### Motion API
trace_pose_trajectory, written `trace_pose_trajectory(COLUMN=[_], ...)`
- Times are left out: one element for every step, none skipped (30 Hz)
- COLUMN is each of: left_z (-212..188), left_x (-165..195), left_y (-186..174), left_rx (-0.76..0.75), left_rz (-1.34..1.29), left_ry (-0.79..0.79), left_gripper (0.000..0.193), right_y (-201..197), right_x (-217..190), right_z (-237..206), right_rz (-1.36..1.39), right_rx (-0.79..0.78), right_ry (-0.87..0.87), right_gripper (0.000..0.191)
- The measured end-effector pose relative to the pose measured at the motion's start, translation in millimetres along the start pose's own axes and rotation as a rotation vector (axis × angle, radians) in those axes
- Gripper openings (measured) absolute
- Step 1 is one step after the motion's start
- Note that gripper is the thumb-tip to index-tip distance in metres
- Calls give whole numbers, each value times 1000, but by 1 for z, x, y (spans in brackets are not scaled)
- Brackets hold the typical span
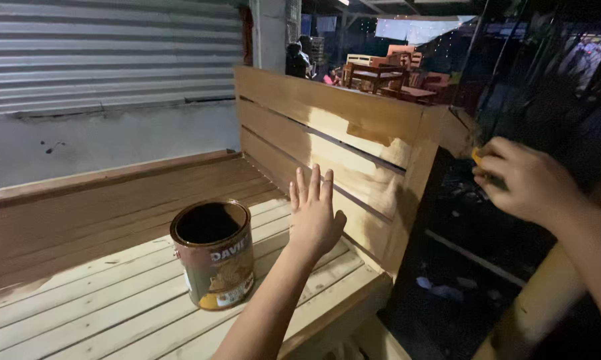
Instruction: The person opens a can of wood stain and uses a brush to apply brown stain to the slatted backrest of a wooden bench, dipping the brush into the can and brushing the planks section by section.
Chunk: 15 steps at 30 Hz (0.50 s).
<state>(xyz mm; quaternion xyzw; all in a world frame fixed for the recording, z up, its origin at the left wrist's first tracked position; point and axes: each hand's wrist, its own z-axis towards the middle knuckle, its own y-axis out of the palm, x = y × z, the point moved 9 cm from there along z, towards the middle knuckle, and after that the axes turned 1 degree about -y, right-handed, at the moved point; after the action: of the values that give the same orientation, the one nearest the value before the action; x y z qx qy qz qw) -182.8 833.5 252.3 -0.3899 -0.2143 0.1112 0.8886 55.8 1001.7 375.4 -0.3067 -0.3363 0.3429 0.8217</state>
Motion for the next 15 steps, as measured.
trace_pose_trajectory(left_z=[0, 1, 3, 6, 9, 11, 14, 15, 17, 20, 23, 25, 27, 30, 33], left_x=[-1, -3, -7, -12, -16, -21, -27, -33, -39, -47, -56, -64, -71, -79, -90], left_y=[1, 2, 1, 2, 3, 3, 4, 5, 8, 10, 11, 11, 10, 7, 6], left_rx=[-5, -10, -2, 4, 9, 29, 46, 61, 49, 41, 33, 48, 61, 80, 63], left_rz=[-7, -12, -8, -4, 1, 9, 17, 27, 28, 30, 33, 49, 66, 83, 97], left_ry=[-1, -4, -12, -21, -32, -35, -37, -39, -50, -65, -83, -87, -90, -93, -110], left_gripper=[90, 90, 90, 90, 89, 90, 91, 92, 91, 90, 89, 88, 87, 86, 87], right_y=[-1, -2, -2, -2, -1, 1, 6, 15, 22, 26, 32, 39, 48, 57, 65], right_x=[-1, -3, -6, -11, -15, -20, -24, -29, -33, -37, -43, -49, -55, -61, -69], right_z=[0, 0, 2, 4, 7, 11, 17, 24, 31, 40, 50, 58, 66, 79, 94], right_rz=[-18, -36, -53, -24, 6, 38, 45, 54, 62, 73, 86, 103, 125, 146, 168], right_rx=[17, 35, 51, 74, 96, 116, 107, 96, 88, 113, 137, 156, 152, 153, 157], right_ry=[-9, -19, -30, -58, -87, -116, -126, -134, -144, -159, -177, -192, -210, -230, -252], right_gripper=[21, 22, 24, 24, 24, 25, 24, 24, 24, 26, 28, 30, 31, 31, 31])
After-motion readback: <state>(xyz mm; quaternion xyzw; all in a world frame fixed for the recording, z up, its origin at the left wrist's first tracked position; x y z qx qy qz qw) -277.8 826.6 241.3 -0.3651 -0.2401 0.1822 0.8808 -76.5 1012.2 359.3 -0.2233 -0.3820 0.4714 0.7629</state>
